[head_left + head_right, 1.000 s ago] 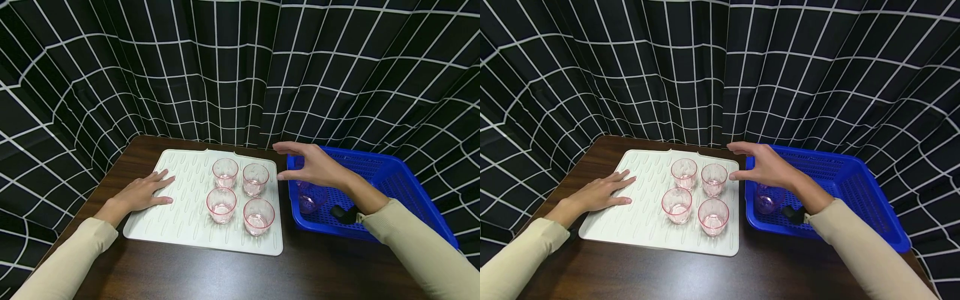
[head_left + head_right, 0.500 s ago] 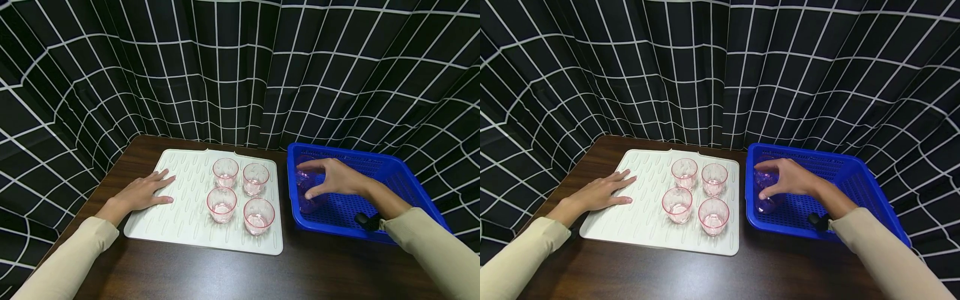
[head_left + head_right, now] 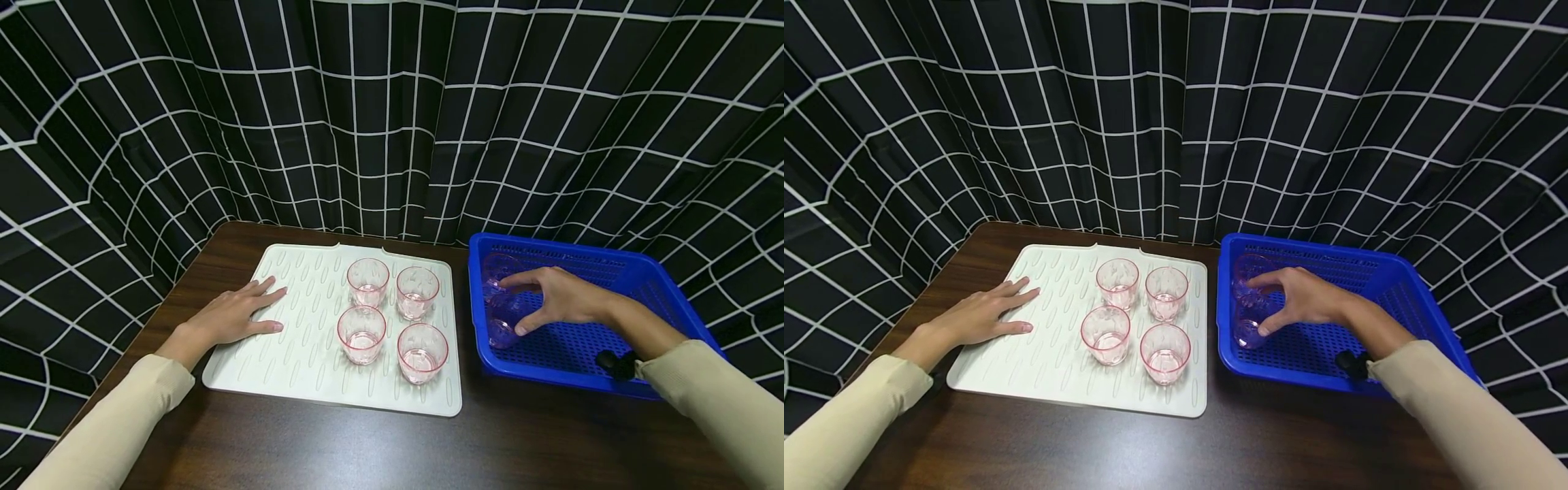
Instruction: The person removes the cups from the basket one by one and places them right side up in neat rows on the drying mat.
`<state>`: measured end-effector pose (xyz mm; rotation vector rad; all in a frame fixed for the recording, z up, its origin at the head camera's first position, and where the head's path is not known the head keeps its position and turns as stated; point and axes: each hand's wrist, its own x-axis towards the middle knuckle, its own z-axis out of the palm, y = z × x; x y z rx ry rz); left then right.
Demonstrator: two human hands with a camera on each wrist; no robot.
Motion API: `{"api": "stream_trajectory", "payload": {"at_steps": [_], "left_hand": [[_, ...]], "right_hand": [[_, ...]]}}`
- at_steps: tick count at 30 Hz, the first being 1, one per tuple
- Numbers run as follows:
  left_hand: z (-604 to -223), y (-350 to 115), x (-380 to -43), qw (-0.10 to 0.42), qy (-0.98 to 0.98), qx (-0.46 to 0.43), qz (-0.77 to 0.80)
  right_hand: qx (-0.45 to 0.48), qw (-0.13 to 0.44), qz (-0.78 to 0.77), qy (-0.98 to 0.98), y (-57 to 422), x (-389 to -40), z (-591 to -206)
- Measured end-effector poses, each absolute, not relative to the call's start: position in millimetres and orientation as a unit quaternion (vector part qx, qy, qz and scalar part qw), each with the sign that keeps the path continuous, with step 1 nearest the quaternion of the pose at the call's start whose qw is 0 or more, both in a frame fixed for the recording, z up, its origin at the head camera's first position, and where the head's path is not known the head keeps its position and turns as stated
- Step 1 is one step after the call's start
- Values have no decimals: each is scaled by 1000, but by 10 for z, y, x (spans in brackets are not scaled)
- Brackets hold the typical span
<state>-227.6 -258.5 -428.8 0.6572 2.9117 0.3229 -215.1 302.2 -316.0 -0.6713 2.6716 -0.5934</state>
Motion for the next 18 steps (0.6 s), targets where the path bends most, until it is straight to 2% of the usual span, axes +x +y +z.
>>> {"api": "stream_trajectory", "payload": {"at_steps": [18], "left_hand": [[-4273,-2578,-2268,71,968,214,109]], "right_hand": [[-255,226,-193,920,3059,-2210,-3148]]}}
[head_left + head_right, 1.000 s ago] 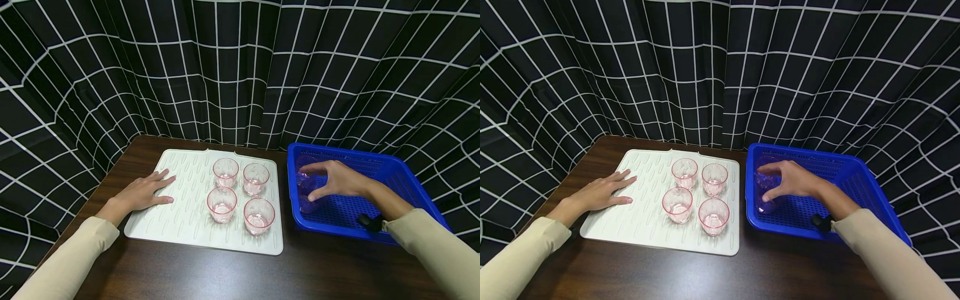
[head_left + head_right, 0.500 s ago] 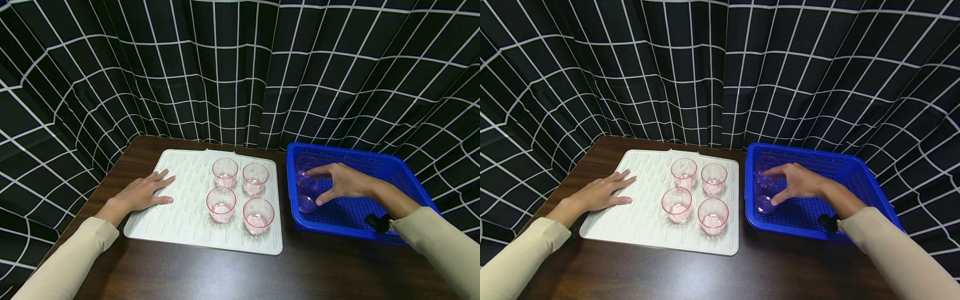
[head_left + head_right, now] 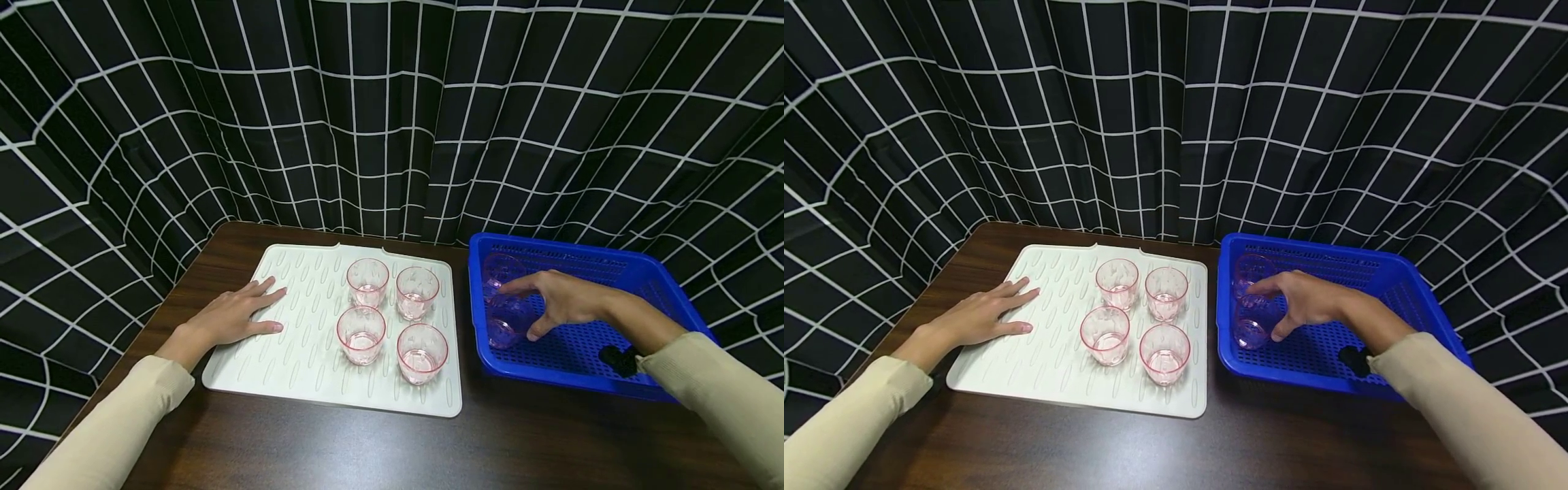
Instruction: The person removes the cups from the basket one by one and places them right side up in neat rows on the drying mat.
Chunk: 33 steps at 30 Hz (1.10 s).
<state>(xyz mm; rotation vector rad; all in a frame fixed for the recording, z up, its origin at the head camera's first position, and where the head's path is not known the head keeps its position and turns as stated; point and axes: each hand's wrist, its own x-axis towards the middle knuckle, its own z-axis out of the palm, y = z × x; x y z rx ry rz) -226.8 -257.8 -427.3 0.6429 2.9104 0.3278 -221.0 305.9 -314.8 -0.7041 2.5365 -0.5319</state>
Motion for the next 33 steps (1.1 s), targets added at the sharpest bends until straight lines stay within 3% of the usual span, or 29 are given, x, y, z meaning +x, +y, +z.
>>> {"api": "stream_trajectory", "payload": {"at_steps": [15,33], "left_hand": [[-4289,-2570,-2272,70,968,216,106],[-4294,-2575,-2269,66,967,220,110]], "right_hand": [[-255,229,-235,910,3120,-2187,-3207],[-232,121,-236,936,3062,-2196,-2869]]}}
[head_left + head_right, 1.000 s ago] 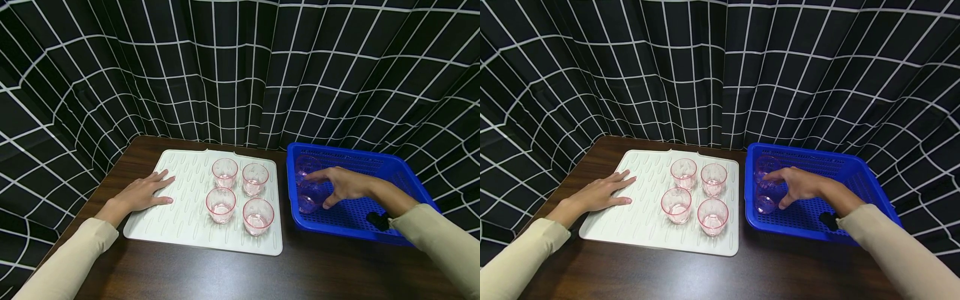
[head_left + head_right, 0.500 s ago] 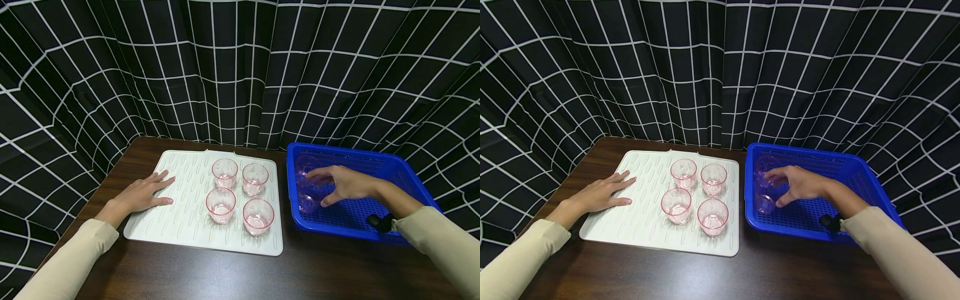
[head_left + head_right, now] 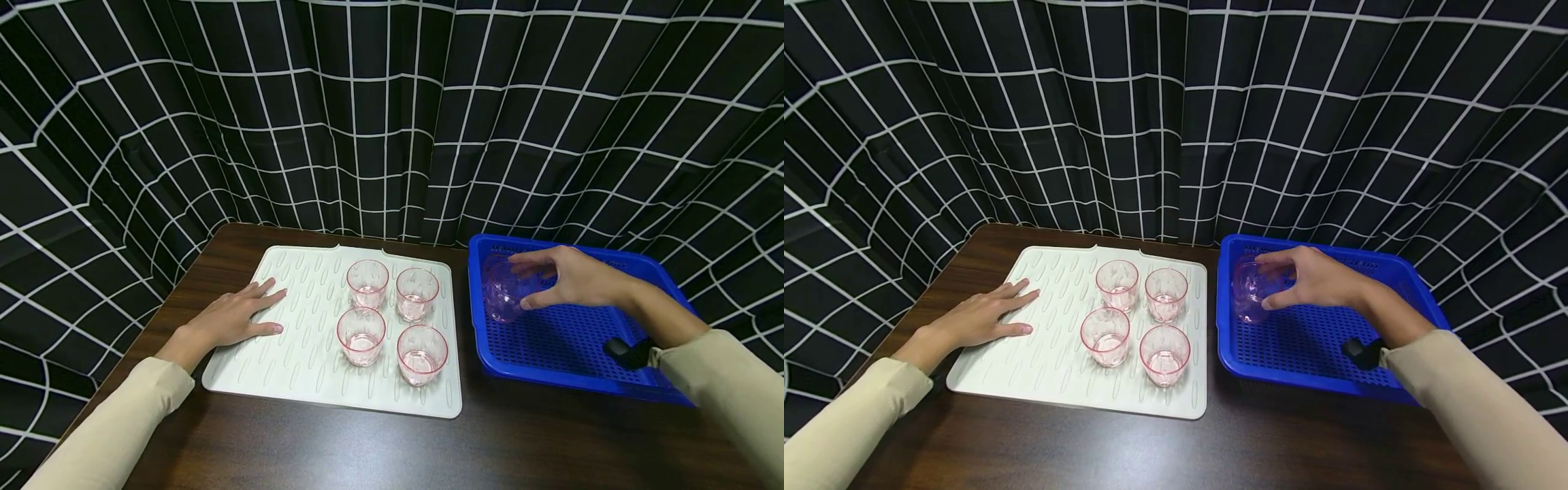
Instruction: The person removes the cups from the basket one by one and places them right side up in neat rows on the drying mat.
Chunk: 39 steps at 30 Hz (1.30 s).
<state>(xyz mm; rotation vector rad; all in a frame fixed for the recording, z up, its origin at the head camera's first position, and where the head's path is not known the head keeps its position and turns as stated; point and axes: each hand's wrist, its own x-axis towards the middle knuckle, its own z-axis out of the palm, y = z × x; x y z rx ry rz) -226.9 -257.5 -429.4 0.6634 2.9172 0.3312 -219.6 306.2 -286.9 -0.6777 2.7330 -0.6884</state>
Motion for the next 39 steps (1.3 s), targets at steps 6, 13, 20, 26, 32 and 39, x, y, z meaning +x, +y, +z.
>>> {"api": "stream_trajectory", "payload": {"at_steps": [6,13,20,26,32,39], "left_hand": [[-4293,-2574,-2268,66,967,221,109],[-4293,-2568,-2268,65,966,224,108],[-4286,-2566,-2271,63,966,225,113],[-4286,-2570,-2273,62,966,224,114],[-4290,-2588,-2277,62,968,218,111],[-4289,-2581,-2279,69,968,217,110]], "right_hand": [[-235,79,-242,938,2969,-2204,-2754],[-228,43,-239,943,2866,-2210,-2662],[-225,11,-241,944,2724,-2226,-2577],[-235,7,-262,936,2472,-2268,-2507],[-274,5,-283,919,2144,-2304,-2499],[-334,28,-334,881,1642,-2286,-2576]]}}
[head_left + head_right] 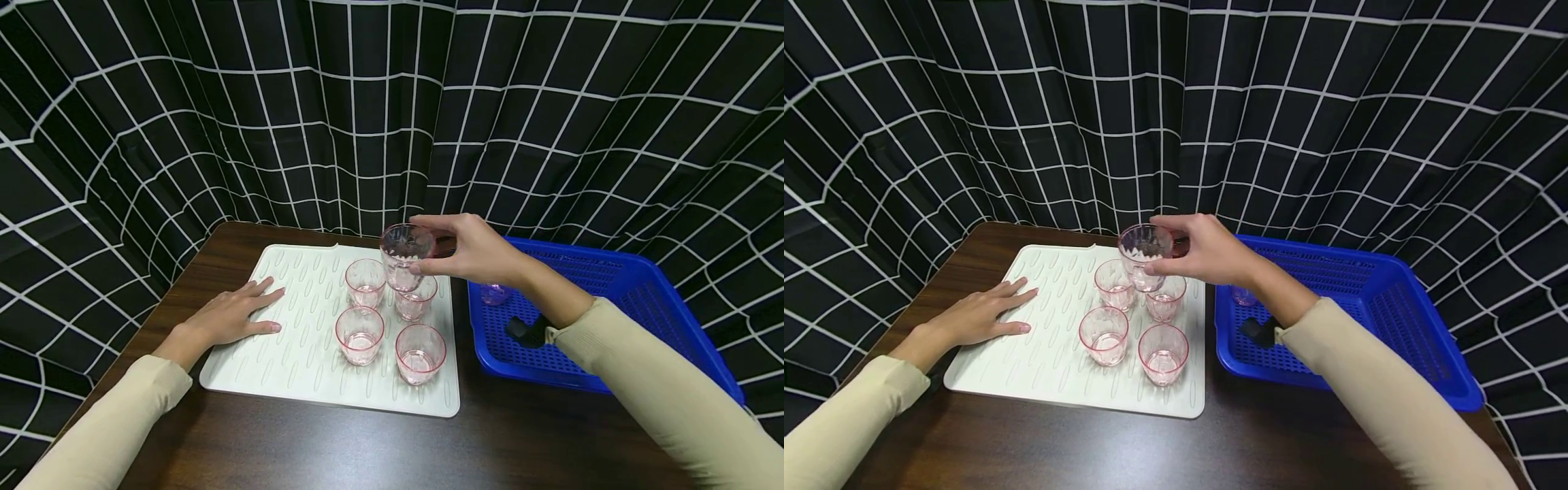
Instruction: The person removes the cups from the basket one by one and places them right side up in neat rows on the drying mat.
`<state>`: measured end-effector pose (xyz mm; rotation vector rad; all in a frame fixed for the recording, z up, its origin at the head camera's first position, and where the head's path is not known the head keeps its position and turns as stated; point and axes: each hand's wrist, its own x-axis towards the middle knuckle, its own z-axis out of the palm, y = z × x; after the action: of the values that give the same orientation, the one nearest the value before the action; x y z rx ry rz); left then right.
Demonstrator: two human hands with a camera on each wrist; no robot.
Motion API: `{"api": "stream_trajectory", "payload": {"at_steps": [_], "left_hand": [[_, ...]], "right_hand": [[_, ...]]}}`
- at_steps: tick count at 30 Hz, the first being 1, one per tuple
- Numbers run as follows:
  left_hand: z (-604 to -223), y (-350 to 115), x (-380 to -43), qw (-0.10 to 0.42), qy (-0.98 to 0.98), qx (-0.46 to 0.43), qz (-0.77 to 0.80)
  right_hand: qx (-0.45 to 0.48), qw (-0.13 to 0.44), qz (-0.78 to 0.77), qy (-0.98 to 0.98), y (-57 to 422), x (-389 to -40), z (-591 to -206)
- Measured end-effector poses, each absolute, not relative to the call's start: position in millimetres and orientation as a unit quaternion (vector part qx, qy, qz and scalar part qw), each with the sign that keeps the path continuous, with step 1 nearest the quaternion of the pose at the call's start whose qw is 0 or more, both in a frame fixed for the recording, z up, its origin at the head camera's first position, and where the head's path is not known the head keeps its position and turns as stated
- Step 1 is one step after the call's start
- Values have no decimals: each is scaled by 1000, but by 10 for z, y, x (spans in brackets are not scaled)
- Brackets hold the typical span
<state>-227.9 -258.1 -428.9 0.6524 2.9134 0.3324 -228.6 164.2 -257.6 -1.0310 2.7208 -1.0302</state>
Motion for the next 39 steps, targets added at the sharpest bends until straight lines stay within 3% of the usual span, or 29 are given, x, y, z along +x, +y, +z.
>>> {"api": "stream_trajectory", "payload": {"at_steps": [19,39], "left_hand": [[-4293,-2578,-2293,70,967,223,102],[-4300,-2617,-2293,52,963,247,94]], "right_hand": [[-415,68,-338,842,677,-2194,-2998],[-417,117,-240,869,112,-2089,-3340]]}}
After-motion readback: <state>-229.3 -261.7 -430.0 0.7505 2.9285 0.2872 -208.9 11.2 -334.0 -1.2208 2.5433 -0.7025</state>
